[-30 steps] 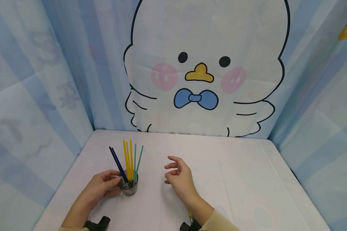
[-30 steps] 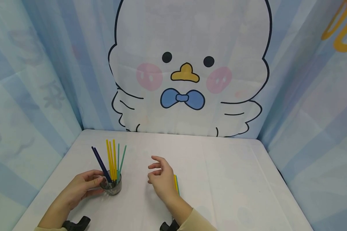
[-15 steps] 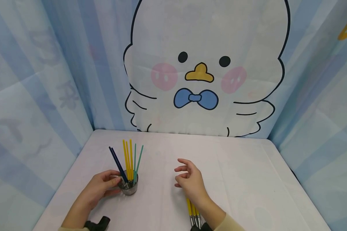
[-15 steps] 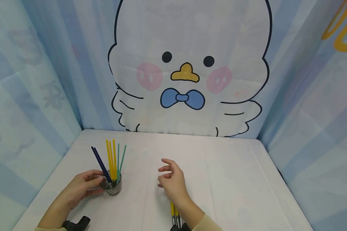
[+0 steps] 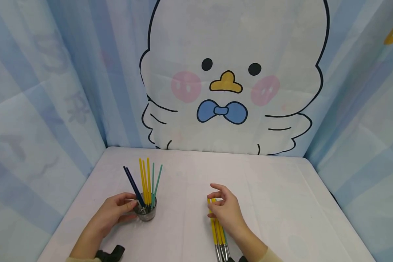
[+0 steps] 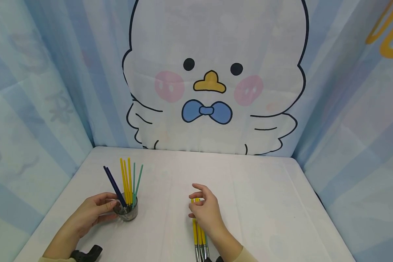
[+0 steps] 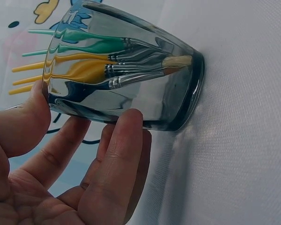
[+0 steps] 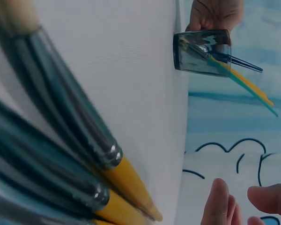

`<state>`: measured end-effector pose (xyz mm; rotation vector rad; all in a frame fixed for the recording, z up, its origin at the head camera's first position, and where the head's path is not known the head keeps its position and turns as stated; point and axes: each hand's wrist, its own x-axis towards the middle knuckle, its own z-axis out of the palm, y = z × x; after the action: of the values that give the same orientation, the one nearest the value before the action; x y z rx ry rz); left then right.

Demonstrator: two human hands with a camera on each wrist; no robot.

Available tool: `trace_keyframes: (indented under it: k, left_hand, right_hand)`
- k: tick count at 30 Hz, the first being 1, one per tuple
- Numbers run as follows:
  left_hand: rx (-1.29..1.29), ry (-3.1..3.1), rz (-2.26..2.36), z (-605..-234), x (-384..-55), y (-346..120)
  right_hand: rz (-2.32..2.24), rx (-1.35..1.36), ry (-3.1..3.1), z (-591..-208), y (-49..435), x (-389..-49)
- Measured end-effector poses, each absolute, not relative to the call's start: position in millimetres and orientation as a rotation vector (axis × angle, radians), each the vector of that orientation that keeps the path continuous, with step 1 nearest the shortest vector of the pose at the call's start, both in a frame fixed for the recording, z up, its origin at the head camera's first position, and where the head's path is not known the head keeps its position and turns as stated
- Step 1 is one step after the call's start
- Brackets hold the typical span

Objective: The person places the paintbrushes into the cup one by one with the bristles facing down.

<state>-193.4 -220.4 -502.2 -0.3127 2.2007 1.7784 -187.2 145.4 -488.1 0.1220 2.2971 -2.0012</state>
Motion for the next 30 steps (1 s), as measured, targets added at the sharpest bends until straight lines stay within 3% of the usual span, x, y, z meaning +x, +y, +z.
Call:
trace_keyframes:
  k: [16,30]
  left_hand:
    - [-0.323,2.202,1.773,-503.4,-194.3,-219.5]
    - [-0.329,2.203,1.774,-505.0,-194.9,-220.5]
  right_hand:
    - [-1.831,0.23,2.391,-495.6,174.5,-182.0]
    - [-1.414,0.272,2.552,-502.5,189.0,-181.1]
